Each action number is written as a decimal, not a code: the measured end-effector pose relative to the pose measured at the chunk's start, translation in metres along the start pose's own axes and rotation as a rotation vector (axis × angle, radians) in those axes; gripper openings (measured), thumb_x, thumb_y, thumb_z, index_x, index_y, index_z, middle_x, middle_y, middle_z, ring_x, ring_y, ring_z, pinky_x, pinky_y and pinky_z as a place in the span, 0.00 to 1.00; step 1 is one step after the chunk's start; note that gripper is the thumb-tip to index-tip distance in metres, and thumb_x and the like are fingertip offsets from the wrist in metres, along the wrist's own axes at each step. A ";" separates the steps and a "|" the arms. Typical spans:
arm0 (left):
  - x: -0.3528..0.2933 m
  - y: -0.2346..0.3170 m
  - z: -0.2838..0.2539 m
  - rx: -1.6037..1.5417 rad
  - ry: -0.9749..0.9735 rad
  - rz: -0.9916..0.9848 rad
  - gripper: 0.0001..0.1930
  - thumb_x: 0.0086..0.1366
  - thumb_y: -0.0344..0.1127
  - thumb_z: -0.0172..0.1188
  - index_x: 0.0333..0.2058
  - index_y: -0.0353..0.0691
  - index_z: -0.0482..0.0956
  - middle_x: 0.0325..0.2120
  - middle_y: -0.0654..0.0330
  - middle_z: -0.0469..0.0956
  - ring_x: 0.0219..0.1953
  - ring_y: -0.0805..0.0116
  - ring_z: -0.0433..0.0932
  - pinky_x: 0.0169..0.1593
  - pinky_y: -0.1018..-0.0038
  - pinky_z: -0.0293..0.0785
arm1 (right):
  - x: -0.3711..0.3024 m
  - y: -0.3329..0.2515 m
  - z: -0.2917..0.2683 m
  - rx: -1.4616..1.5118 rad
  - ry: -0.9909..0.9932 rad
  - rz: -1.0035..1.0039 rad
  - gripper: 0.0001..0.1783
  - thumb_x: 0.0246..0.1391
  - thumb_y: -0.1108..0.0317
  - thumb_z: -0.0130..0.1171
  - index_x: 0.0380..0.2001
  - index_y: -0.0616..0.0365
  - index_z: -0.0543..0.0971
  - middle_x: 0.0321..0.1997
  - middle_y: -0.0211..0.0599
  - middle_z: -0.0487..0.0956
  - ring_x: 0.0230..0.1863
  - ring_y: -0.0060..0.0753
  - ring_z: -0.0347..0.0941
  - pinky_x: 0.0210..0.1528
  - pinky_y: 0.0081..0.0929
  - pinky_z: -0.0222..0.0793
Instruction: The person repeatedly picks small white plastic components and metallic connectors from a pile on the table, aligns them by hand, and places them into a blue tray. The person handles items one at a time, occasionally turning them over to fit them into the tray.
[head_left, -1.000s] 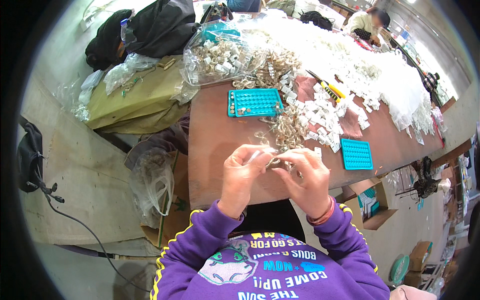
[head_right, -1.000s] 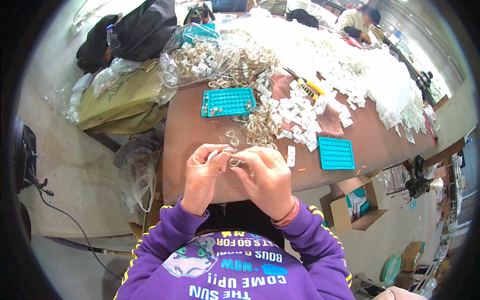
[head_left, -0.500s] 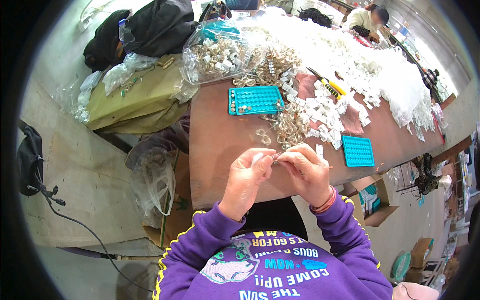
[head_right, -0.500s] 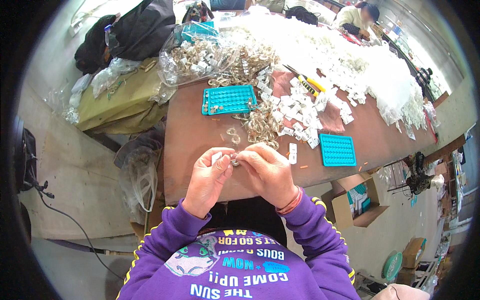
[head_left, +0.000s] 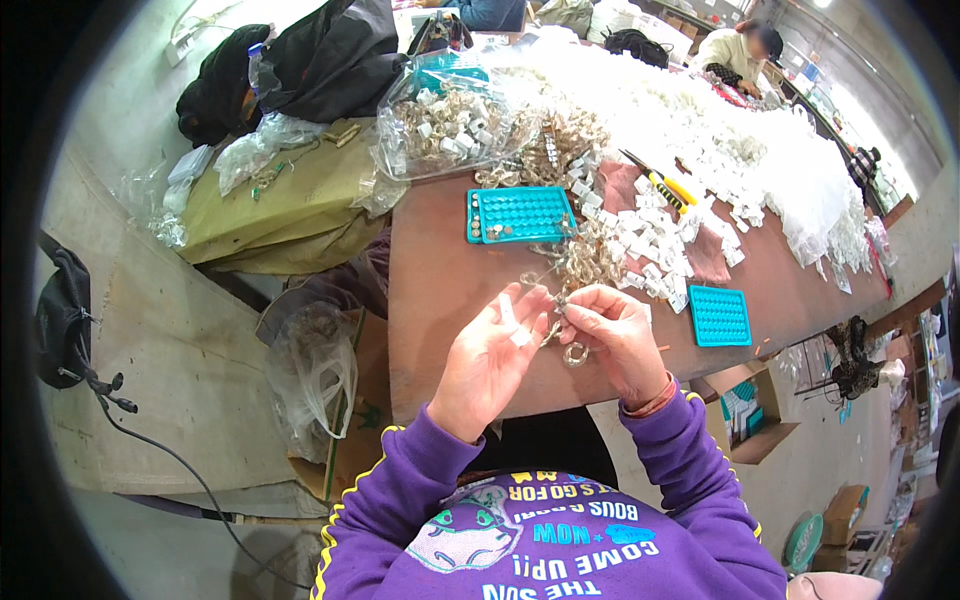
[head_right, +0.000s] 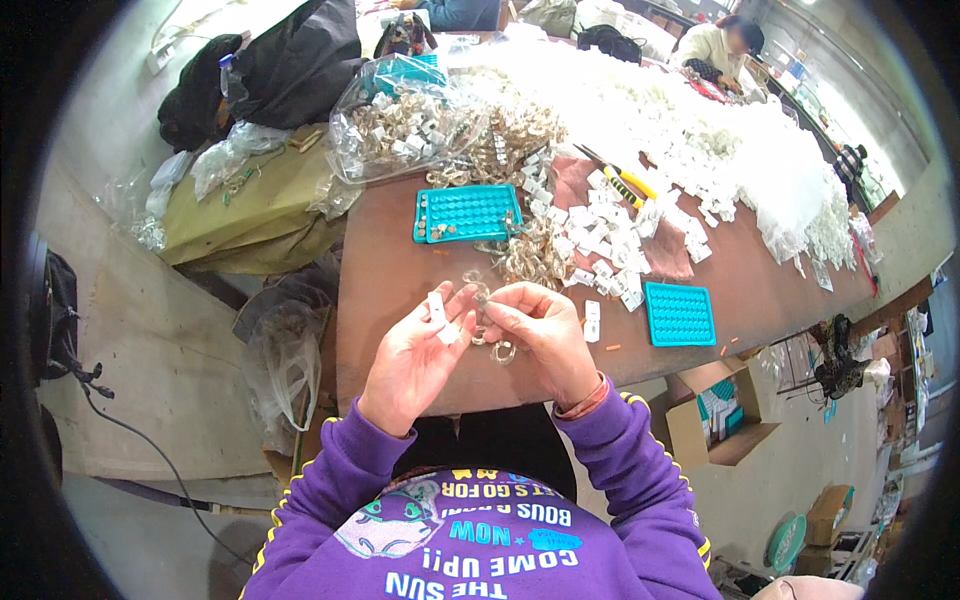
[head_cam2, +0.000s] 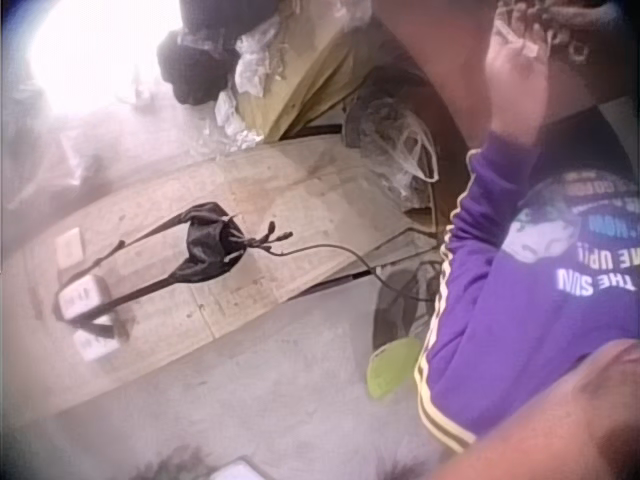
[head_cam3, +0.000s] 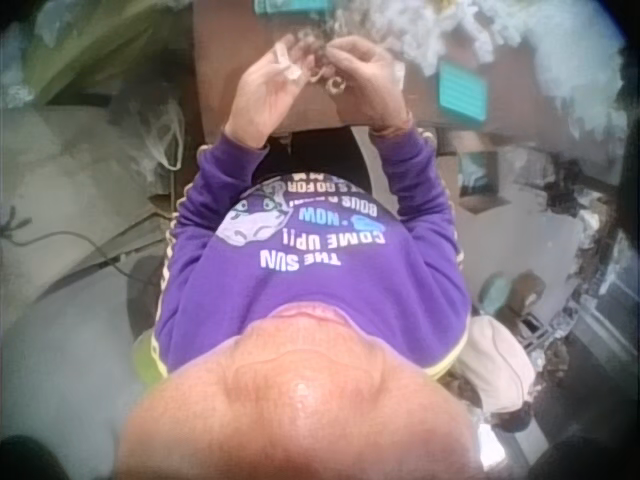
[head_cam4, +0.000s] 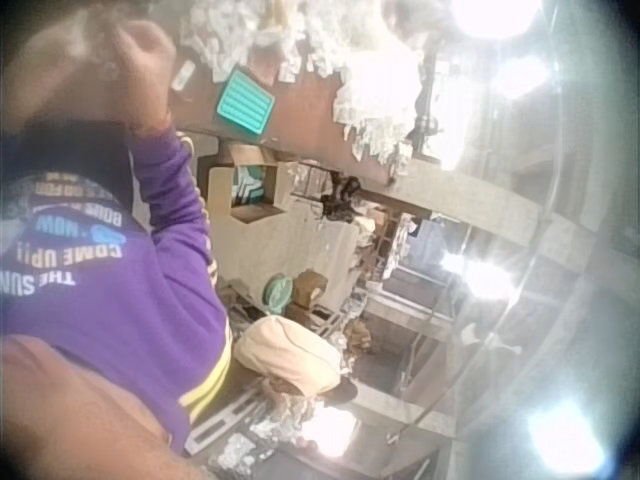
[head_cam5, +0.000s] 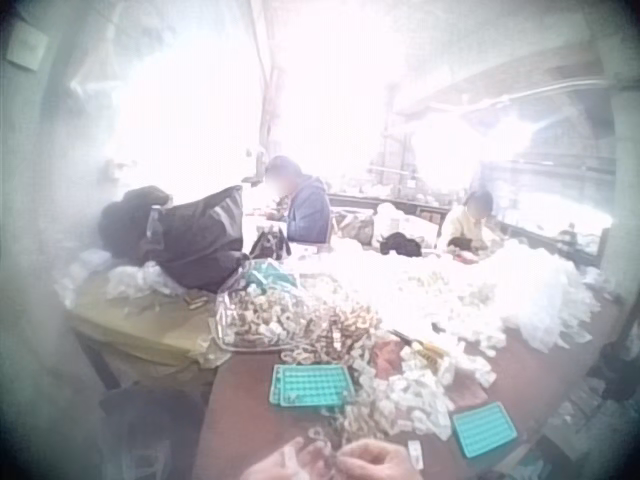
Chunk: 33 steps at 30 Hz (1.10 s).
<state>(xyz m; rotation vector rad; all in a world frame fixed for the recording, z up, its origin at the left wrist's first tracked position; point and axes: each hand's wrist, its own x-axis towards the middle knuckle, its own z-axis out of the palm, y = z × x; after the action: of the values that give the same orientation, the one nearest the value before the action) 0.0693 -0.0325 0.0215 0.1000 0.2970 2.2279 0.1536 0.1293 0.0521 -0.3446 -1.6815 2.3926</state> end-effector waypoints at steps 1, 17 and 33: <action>0.001 0.000 -0.001 0.027 -0.001 0.020 0.21 0.68 0.24 0.49 0.59 0.31 0.59 0.59 0.45 0.63 0.61 0.58 0.66 0.66 0.65 0.65 | 0.001 0.001 0.000 0.025 -0.006 0.037 0.08 0.57 0.69 0.63 0.38 0.61 0.79 0.33 0.29 0.81 0.31 0.17 0.77 0.36 0.16 0.73; 0.011 0.019 0.019 0.782 -0.012 0.510 0.13 0.64 0.28 0.62 0.46 0.37 0.73 0.35 0.61 0.80 0.38 0.74 0.77 0.38 0.79 0.71 | 0.022 -0.049 0.034 0.107 -0.268 0.045 0.07 0.60 0.68 0.59 0.37 0.61 0.78 0.29 0.28 0.78 0.28 0.18 0.74 0.32 0.17 0.69; -0.002 0.018 0.017 0.929 0.083 0.471 0.11 0.57 0.20 0.65 0.37 0.36 0.76 0.33 0.62 0.81 0.36 0.77 0.79 0.41 0.81 0.76 | 0.010 -0.029 0.038 -0.538 -0.128 -0.143 0.08 0.56 0.73 0.63 0.36 0.67 0.79 0.32 0.33 0.81 0.31 0.18 0.77 0.35 0.18 0.73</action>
<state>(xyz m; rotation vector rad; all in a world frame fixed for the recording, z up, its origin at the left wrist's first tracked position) 0.0599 -0.0418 0.0426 0.6243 1.4587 2.3559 0.1330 0.1077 0.0907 -0.1394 -2.3098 1.8659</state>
